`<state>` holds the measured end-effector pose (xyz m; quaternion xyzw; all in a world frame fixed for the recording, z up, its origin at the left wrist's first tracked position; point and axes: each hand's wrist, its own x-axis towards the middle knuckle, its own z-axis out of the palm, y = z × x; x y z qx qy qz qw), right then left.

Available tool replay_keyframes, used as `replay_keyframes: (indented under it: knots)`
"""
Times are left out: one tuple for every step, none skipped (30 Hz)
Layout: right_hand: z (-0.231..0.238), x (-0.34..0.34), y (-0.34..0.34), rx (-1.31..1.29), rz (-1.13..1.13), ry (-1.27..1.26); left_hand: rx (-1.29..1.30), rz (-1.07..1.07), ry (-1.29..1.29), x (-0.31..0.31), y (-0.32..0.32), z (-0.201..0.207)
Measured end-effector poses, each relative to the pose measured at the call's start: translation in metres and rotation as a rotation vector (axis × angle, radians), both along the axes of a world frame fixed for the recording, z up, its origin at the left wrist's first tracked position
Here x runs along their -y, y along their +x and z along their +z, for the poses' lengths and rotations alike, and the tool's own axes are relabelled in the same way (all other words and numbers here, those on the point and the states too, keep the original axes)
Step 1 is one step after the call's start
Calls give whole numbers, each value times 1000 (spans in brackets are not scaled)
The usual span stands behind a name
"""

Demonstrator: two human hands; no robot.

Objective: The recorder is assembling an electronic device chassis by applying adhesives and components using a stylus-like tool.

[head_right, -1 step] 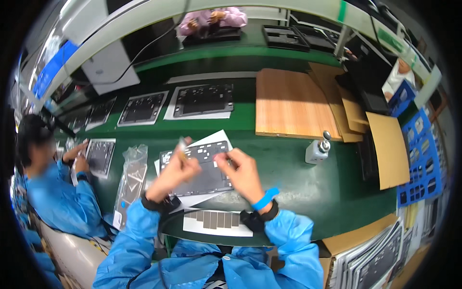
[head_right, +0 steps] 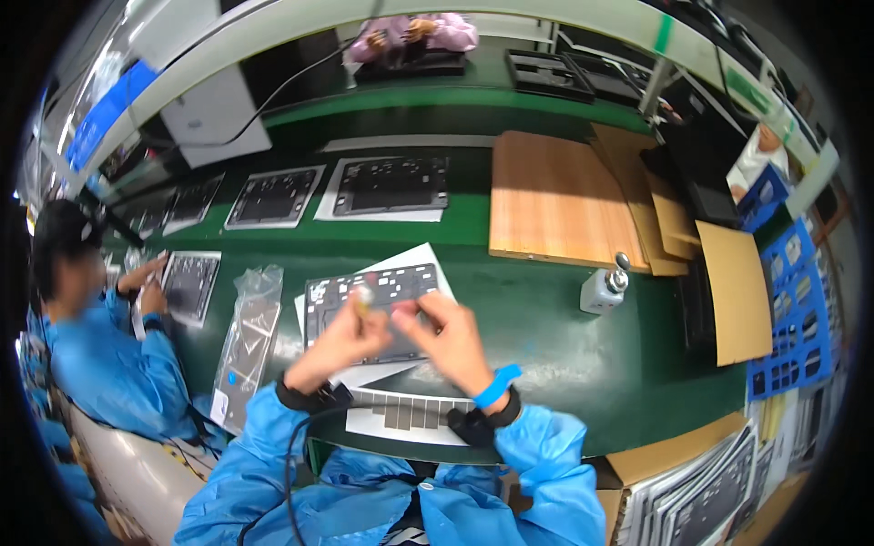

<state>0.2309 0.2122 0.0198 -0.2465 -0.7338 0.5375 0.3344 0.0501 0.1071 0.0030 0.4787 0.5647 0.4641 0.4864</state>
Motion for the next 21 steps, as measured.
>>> replay_keyframes:
  knots:
    - [1,20,-3,-12,43,-13,148,52,87,11,27,3]
    - [7,39,-8,28,56,-9,106,7,-7,27,34,6]
    - [2,53,-14,-9,39,-46,94,67,-3,36,42,7]
    - [-2,63,-20,-48,18,-81,80,124,3,43,45,8]
    - [-3,66,-24,-33,41,-71,94,147,13,52,41,6]
    - [-2,68,-28,-56,53,-208,11,116,95,59,36,3]
    - [-2,70,-34,-78,57,-350,-75,80,171,68,29,-1]
    - [0,59,-38,-71,13,-166,-62,85,179,71,19,-2]
    - [-3,41,-43,-23,-5,-27,-440,154,178,71,4,-3]
    - [-1,20,-47,21,-22,110,-821,223,169,72,-10,-4]
    - [12,6,-56,279,39,137,-971,292,100,78,-23,-16]
    - [27,-6,-65,536,96,166,-1178,325,38,87,-33,-33]
    - [22,-16,-77,613,120,256,-1202,314,21,95,-39,-45]
    - [12,-21,-88,615,122,266,-1223,304,5,100,-42,-52]
    - [0,-26,-99,670,162,344,-1220,313,7,103,-43,-57]
    - [-12,-32,-112,725,207,424,-1235,300,10,105,-44,-59]
    - [-20,-36,-125,742,236,366,-1246,283,12,105,-43,-62]
    - [-29,-38,-130,748,244,373,-1239,293,9,105,-42,-66]
    - [-32,-38,-137,784,212,352,-1225,301,23,102,-41,-68]
    - [-36,-39,-143,818,178,331,-1212,309,36,100,-41,-69]
    - [-44,-42,-146,815,172,333,-1200,308,36,98,-40,-69]
